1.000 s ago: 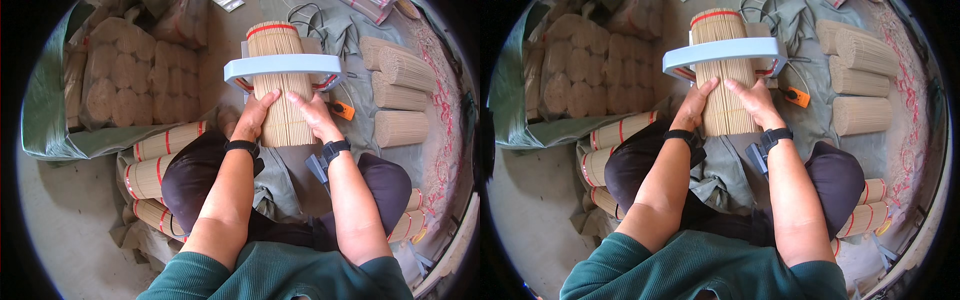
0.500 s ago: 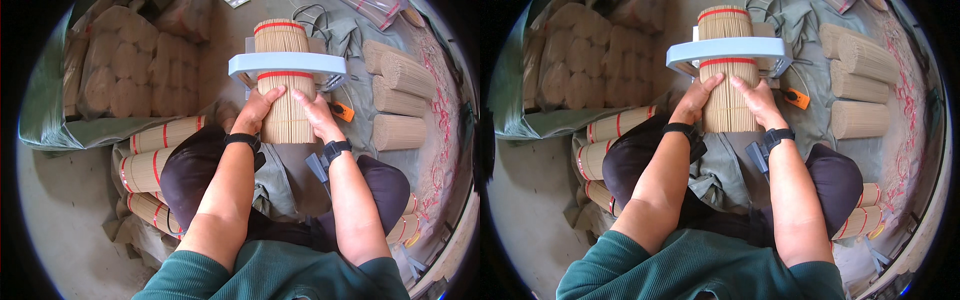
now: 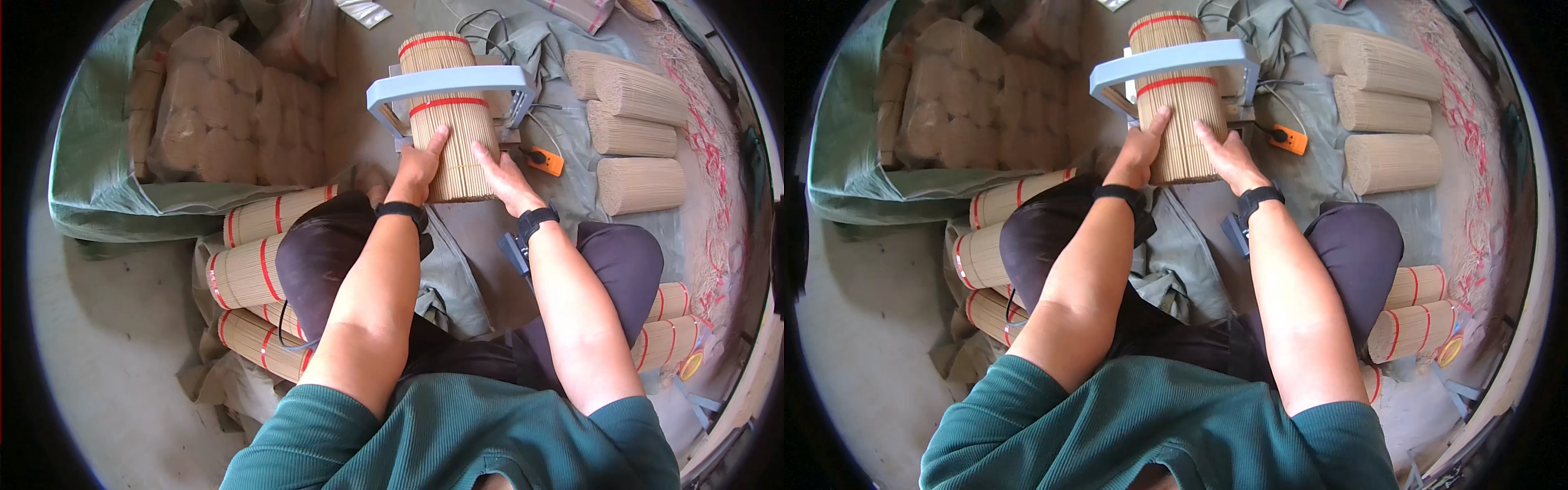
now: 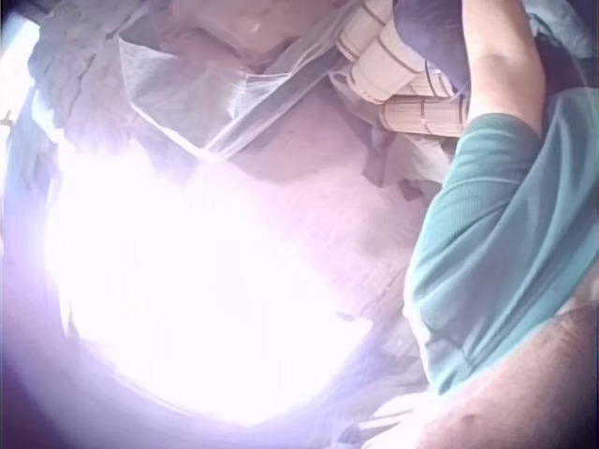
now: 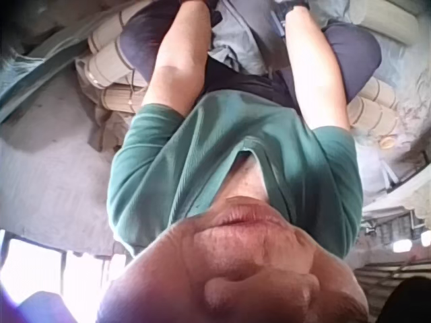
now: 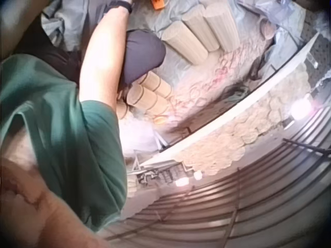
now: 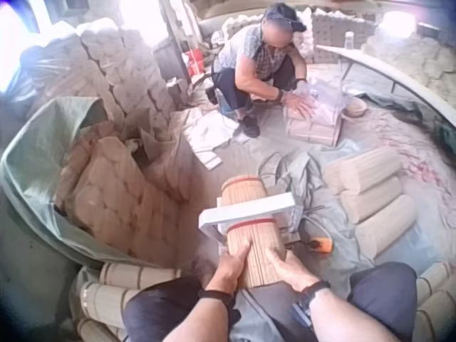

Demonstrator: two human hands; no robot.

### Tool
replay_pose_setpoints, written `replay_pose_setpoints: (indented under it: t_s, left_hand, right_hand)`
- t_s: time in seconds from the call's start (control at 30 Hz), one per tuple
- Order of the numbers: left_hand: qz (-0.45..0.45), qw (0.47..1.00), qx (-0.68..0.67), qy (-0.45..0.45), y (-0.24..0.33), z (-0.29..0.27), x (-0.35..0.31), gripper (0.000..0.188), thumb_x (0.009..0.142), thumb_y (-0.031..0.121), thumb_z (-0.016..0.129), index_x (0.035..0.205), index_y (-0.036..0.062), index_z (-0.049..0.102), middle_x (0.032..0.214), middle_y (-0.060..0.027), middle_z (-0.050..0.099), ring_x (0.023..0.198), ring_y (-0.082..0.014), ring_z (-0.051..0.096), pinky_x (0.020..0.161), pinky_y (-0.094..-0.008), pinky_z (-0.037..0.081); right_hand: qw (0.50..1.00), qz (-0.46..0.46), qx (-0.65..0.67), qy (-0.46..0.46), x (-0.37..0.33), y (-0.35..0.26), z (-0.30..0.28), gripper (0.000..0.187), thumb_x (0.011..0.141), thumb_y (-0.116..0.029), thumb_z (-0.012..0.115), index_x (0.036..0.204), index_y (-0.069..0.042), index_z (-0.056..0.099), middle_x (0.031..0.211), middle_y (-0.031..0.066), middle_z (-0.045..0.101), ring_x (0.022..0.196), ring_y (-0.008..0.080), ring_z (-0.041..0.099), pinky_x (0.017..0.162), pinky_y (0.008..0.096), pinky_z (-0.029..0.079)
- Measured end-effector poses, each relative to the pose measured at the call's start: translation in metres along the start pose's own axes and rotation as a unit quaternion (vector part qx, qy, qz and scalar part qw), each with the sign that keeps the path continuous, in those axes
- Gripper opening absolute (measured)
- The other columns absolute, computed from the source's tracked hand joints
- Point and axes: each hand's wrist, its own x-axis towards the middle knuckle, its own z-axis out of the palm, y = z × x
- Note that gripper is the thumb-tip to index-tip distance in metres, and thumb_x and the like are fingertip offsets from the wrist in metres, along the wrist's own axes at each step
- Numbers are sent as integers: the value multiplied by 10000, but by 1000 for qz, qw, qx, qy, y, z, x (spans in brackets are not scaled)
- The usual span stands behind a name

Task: Bundling, weighing, and inspecting wooden sticks in a factory setting.

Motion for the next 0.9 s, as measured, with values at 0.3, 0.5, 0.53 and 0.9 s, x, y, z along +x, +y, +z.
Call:
replay_pose_setpoints:
  t_s: [0.3, 0.5, 0.53, 0.9]
  left_hand:
    - [59, 993, 54, -87, -28, -9, -43, 756, 738, 346, 789, 1262, -69, 435, 1170, -165, 573, 1049, -240, 553, 927, -358, 419]
    - [79, 994, 52, -55, -21, -6, -29, 730, 760, 373, 765, 1243, -75, 451, 1141, -159, 591, 1031, -232, 570, 888, -352, 451]
    - [87, 994, 23, -61, -15, -1, -23, 709, 754, 330, 777, 1227, -80, 444, 1125, -177, 597, 1005, -242, 591, 865, -353, 475]
    - [62, 991, -73, -93, 6, 1, 7, 596, 792, 328, 726, 1176, -69, 503, 1047, -182, 631, 909, -252, 634, 812, -361, 508]
  right_hand:
    - [999, -21, -36, -23, -26, 15, -7, 919, 768, -590, 656, 1310, 93, 366, 1275, 227, 501, 1199, 274, 485, 1002, 353, 371]
    - [998, -40, -31, -24, -25, -8, -5, 865, 743, -573, 693, 1240, 97, 464, 1174, 213, 579, 1114, 257, 553, 941, 343, 424]
    - [992, -51, -23, -111, -9, -4, -12, 979, 756, -641, 639, 1367, 54, 322, 1303, 184, 486, 1212, 244, 459, 1014, 350, 355]
    - [981, -10, 108, -162, 28, -9, -11, 926, 763, -522, 707, 1394, 9, 285, 1320, 137, 471, 1210, 212, 461, 1003, 324, 382]
